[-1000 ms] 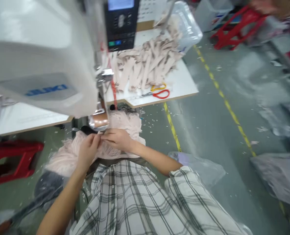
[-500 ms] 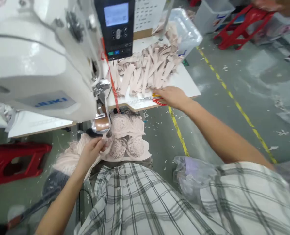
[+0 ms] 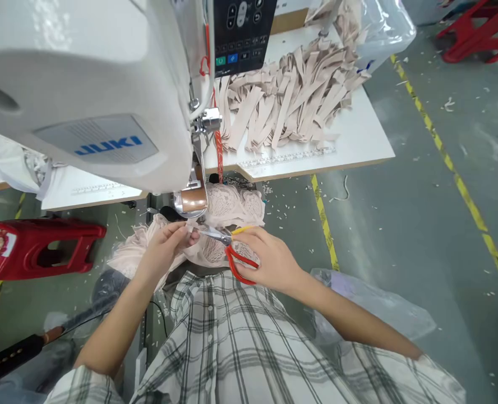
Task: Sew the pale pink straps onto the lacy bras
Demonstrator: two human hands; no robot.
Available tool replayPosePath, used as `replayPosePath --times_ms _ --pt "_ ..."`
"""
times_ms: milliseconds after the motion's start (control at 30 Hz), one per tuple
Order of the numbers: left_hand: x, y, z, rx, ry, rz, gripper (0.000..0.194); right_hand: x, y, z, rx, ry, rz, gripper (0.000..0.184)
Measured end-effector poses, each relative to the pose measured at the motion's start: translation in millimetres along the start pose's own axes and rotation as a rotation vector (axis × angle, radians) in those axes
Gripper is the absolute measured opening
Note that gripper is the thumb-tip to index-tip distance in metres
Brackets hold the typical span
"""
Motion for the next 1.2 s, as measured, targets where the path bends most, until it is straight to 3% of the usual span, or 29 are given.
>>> replayPosePath --times_ms 267,400,633,967,1200 --pt "7.2 4.6 8.2 0.004 0.047 -0.151 0.018 21.7 -11.7 -27.7 -0.066 -0.002 -0.047 0.043" --pt "3.8 4.6 7.8 0.053 0.088 -0.286 0.018 21.5 -6.5 -23.1 -0.028 -0.069 -0.154 0.036" --pt "1.5 13.4 13.6 0.133 0.089 -0.347 0.032 23.1 -4.6 -5.7 0.002 0.064 -0.289 0.048" --pt "-3.1 17.5 12.7 0.124 0.102 -0.441 0.031 41.2 -14.7 -26.8 0.005 0.024 -0.392 0.045" --pt "-7.7 19.5 11.7 0.145 0.139 -0.472 0.028 38.5 -10.7 -27.1 0.078 -0.037 -0.417 0.042"
Point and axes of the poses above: each hand's wrist, its own z-axis away from the middle knuckle, its own x-axis out of the palm, y = z × x, the point moved 2 cm from there along -z, towards the middle knuckle, and after that the axes turned 6 degrees about z, right-handed, at the moved point
